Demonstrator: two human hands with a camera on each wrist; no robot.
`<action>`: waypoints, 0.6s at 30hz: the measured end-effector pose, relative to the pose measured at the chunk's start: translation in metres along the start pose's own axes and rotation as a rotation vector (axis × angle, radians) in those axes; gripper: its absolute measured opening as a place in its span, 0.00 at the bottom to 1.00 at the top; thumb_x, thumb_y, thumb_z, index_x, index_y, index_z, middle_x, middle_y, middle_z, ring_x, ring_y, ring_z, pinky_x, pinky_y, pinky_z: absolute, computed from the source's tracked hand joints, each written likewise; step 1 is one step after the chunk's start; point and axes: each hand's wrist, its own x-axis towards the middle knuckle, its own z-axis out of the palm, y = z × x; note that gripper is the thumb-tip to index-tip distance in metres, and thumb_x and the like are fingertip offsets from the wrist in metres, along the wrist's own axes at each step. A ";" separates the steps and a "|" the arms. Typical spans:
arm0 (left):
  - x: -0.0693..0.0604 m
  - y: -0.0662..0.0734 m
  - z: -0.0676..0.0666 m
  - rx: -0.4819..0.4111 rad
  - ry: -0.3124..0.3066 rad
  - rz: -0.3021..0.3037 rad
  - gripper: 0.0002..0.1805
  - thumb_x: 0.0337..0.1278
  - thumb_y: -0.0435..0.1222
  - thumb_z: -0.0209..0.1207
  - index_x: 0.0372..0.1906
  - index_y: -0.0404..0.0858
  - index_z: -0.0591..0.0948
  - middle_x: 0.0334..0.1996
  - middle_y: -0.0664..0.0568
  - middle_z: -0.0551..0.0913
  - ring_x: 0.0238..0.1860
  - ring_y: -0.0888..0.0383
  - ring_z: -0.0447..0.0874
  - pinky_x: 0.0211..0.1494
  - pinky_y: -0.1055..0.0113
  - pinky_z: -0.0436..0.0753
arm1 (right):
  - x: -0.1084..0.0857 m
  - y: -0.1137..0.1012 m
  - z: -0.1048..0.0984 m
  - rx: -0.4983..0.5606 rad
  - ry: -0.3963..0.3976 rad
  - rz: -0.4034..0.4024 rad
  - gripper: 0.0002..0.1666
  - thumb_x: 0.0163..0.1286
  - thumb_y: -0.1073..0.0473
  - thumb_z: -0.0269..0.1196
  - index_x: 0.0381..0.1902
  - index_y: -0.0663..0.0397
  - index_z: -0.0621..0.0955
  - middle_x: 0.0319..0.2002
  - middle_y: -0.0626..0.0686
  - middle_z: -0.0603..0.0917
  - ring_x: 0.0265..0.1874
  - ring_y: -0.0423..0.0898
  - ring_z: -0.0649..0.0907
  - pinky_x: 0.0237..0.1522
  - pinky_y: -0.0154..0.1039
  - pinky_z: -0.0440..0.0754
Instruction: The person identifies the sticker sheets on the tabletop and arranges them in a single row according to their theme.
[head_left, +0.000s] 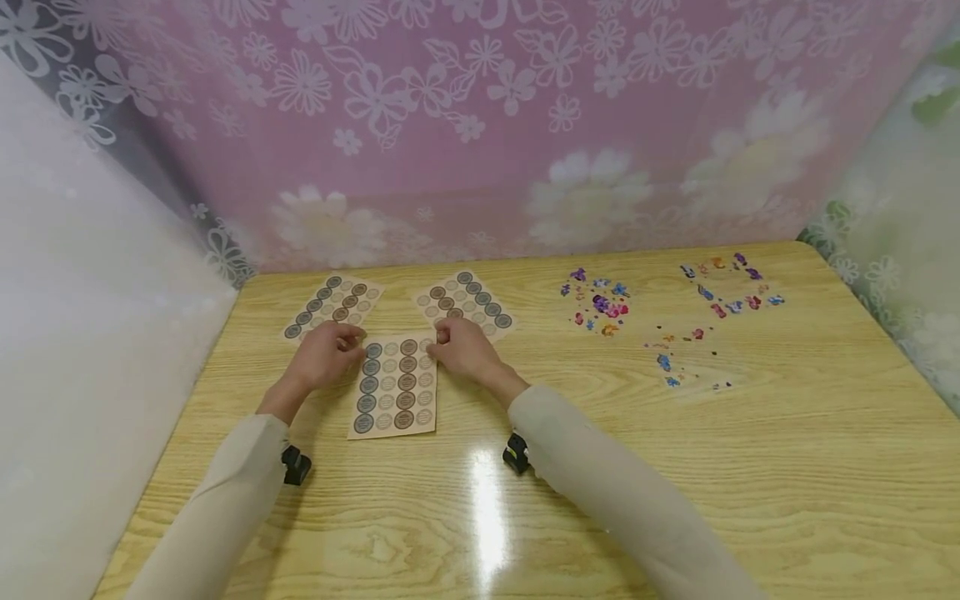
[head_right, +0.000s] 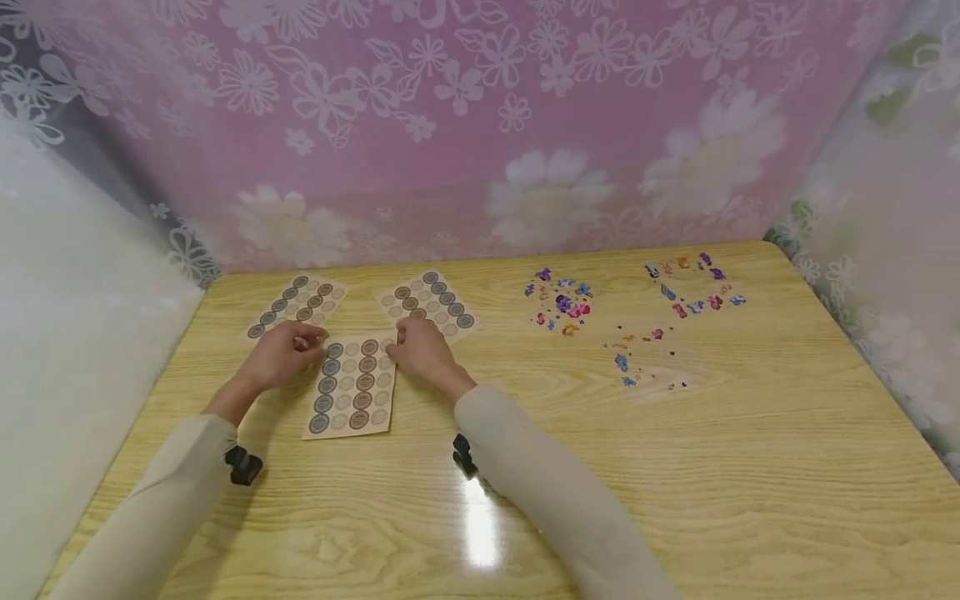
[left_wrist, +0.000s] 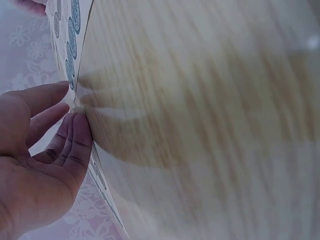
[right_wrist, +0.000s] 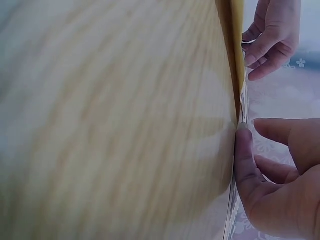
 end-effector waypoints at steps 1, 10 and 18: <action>0.001 -0.001 0.000 -0.003 -0.001 -0.005 0.17 0.61 0.32 0.60 0.53 0.28 0.80 0.42 0.38 0.80 0.44 0.43 0.79 0.45 0.51 0.78 | 0.000 0.000 0.000 -0.008 -0.003 0.000 0.11 0.68 0.58 0.62 0.43 0.60 0.79 0.34 0.49 0.74 0.33 0.44 0.72 0.38 0.36 0.68; 0.002 0.001 0.000 -0.036 -0.010 -0.017 0.15 0.60 0.31 0.60 0.50 0.28 0.80 0.44 0.37 0.80 0.44 0.42 0.78 0.45 0.52 0.78 | -0.001 -0.004 0.001 -0.016 0.008 0.029 0.22 0.67 0.59 0.63 0.57 0.61 0.76 0.40 0.50 0.77 0.39 0.44 0.75 0.48 0.38 0.73; 0.003 0.002 0.000 -0.041 -0.028 -0.024 0.16 0.60 0.32 0.61 0.50 0.27 0.79 0.44 0.37 0.78 0.45 0.43 0.77 0.47 0.51 0.76 | 0.000 -0.004 0.004 -0.018 0.024 0.007 0.17 0.66 0.62 0.63 0.51 0.60 0.76 0.42 0.53 0.79 0.42 0.46 0.77 0.48 0.40 0.74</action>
